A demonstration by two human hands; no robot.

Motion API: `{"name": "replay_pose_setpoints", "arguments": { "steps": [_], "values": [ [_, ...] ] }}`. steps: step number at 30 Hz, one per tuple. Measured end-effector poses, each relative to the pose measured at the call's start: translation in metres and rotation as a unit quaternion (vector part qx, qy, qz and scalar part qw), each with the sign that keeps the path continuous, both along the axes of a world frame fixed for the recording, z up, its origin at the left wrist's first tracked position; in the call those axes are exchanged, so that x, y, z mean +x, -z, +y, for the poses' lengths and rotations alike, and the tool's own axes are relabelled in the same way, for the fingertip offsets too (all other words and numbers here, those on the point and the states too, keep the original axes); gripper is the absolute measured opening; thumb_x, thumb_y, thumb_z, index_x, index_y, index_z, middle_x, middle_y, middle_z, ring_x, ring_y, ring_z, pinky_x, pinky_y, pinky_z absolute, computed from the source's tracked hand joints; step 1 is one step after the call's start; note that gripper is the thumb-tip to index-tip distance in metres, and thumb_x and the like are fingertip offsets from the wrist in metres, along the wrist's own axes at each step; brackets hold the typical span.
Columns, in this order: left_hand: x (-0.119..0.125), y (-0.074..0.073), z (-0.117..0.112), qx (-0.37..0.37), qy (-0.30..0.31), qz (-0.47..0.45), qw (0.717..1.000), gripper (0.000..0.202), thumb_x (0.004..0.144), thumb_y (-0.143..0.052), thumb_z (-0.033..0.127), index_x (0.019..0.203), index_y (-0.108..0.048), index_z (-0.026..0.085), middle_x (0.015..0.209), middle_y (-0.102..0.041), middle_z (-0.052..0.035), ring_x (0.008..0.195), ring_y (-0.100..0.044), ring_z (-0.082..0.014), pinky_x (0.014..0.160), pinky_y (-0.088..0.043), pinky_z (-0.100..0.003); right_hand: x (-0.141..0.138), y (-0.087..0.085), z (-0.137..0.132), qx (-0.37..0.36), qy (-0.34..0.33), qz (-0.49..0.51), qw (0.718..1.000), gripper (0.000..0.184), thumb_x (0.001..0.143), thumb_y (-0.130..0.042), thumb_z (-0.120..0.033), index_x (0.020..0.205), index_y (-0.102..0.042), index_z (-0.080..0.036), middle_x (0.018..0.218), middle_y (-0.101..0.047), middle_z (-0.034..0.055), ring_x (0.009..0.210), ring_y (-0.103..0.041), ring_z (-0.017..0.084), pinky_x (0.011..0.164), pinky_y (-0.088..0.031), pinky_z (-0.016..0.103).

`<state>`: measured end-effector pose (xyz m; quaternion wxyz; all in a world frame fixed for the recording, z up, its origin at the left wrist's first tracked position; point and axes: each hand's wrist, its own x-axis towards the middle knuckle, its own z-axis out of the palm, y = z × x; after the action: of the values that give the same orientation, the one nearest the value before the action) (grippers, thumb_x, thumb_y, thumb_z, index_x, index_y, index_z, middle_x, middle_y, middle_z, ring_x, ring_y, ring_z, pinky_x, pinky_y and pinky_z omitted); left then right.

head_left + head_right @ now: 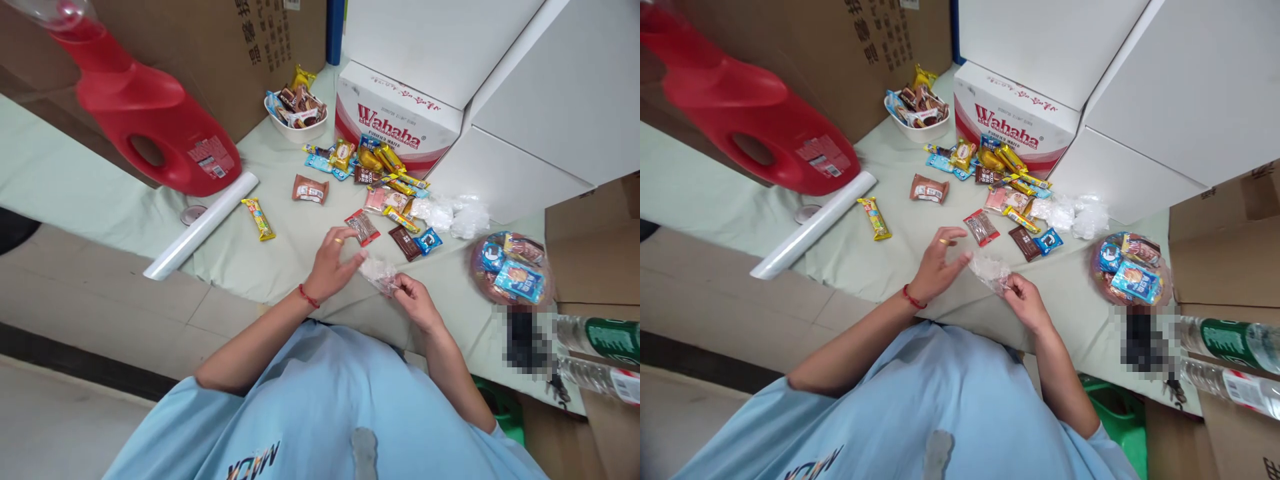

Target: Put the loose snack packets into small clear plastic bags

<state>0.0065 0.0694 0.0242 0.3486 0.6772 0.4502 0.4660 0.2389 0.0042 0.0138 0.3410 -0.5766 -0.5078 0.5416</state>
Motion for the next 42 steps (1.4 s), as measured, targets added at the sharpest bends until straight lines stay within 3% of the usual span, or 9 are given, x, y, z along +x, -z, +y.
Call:
{"name": "replay_pose_setpoints", "arguments": {
  "steps": [4,8,11,16,21,23,28,35,42],
  "values": [
    [0.015,0.002,0.001,0.061,0.194,0.143,0.969,0.059,0.087,-0.069,0.034,0.143,-0.054,0.026,0.147,-0.057,-0.0128,0.142,-0.046,-0.0316,0.120,-0.031,-0.051,0.002,-0.011,-0.002,0.020,-0.045,-0.014,0.999,0.016,0.080,-0.066,-0.029,0.070,-0.055,-0.022,0.074,-0.064,-0.0003,0.072,-0.058,0.016,0.071,-0.048,0.028],
    [0.023,0.022,-0.004,0.002,0.252,0.236,0.938,0.035,0.085,-0.067,0.025,0.120,-0.070,0.024,0.119,-0.072,-0.0102,0.128,-0.056,-0.0314,0.116,-0.031,-0.054,0.009,-0.017,-0.003,-0.004,-0.036,0.023,0.999,0.018,0.080,-0.070,-0.031,0.071,-0.058,-0.021,0.090,-0.070,0.0020,0.072,-0.066,0.016,0.073,-0.053,0.031],
    [0.024,0.031,-0.007,-0.067,0.214,0.158,0.962,0.015,0.091,-0.063,0.031,0.095,-0.074,0.022,0.092,-0.072,-0.0072,0.096,-0.064,-0.0246,0.096,-0.045,-0.041,0.015,-0.023,-0.003,-0.008,0.000,0.041,0.999,0.022,0.079,-0.075,-0.036,0.071,-0.061,-0.021,0.090,-0.070,0.0021,0.070,-0.065,0.015,0.071,-0.054,0.031],
    [0.024,0.030,-0.014,-0.186,0.153,-0.063,0.969,0.021,0.087,-0.069,0.041,0.079,-0.065,0.022,0.080,-0.066,-0.0030,0.076,-0.057,-0.0186,0.076,-0.044,-0.031,0.014,-0.032,0.001,-0.022,0.047,0.130,0.990,0.032,0.081,-0.076,-0.055,0.090,-0.072,-0.024,0.101,-0.073,0.0054,0.068,-0.062,0.016,0.067,-0.053,0.033],
    [0.027,0.036,-0.017,-0.337,0.001,-0.303,0.892,0.033,0.086,-0.071,0.048,0.082,-0.053,0.022,0.069,-0.060,0.0031,0.063,-0.054,-0.0121,0.063,-0.042,-0.024,0.006,-0.020,0.008,0.027,0.156,0.123,0.980,0.030,0.080,-0.078,-0.054,0.086,-0.070,-0.025,0.092,-0.069,0.0020,0.063,-0.053,0.013,0.060,-0.045,0.029],
    [0.027,0.042,-0.015,-0.364,-0.056,-0.352,0.861,0.036,0.082,-0.075,0.048,0.083,-0.049,0.022,0.065,-0.054,0.0064,0.056,-0.048,-0.0093,0.056,-0.039,-0.022,0.001,-0.011,0.008,0.028,0.142,0.092,0.985,0.027,0.079,-0.079,-0.049,0.083,-0.069,-0.025,0.082,-0.066,0.0006,0.063,-0.051,0.013,0.061,-0.044,0.028],
    [0.022,0.055,-0.009,-0.392,-0.107,-0.395,0.824,0.043,0.076,-0.079,0.046,0.080,-0.042,0.023,0.062,-0.045,0.0083,0.050,-0.042,-0.0071,0.046,-0.032,-0.021,-0.024,0.006,-0.003,0.002,0.040,0.056,0.998,0.026,0.084,-0.074,-0.049,0.088,-0.068,-0.024,0.073,-0.061,-0.0009,0.064,-0.051,0.014,0.062,-0.044,0.028],
    [0.026,0.058,-0.015,-0.384,-0.149,-0.415,0.811,0.035,0.080,-0.073,0.040,0.084,-0.042,0.024,0.066,-0.048,0.0079,0.053,-0.046,-0.0085,0.050,-0.037,-0.023,-0.072,0.018,0.002,0.133,0.000,-0.066,0.989,0.038,0.084,-0.077,-0.047,0.113,-0.065,-0.028,0.111,-0.061,0.0075,0.086,-0.058,0.020,0.069,-0.051,0.032],
    [0.009,0.056,-0.014,-0.399,-0.127,-0.407,0.812,0.037,0.083,-0.073,0.044,0.087,-0.042,0.024,0.062,-0.043,0.0106,0.042,-0.035,-0.0055,0.043,-0.027,-0.021,-0.069,0.018,0.013,0.185,-0.098,-0.078,0.975,0.015,0.096,-0.061,-0.038,0.095,-0.071,-0.028,0.089,-0.065,0.0048,0.083,-0.059,0.022,0.080,-0.047,0.035]
  ]
}}
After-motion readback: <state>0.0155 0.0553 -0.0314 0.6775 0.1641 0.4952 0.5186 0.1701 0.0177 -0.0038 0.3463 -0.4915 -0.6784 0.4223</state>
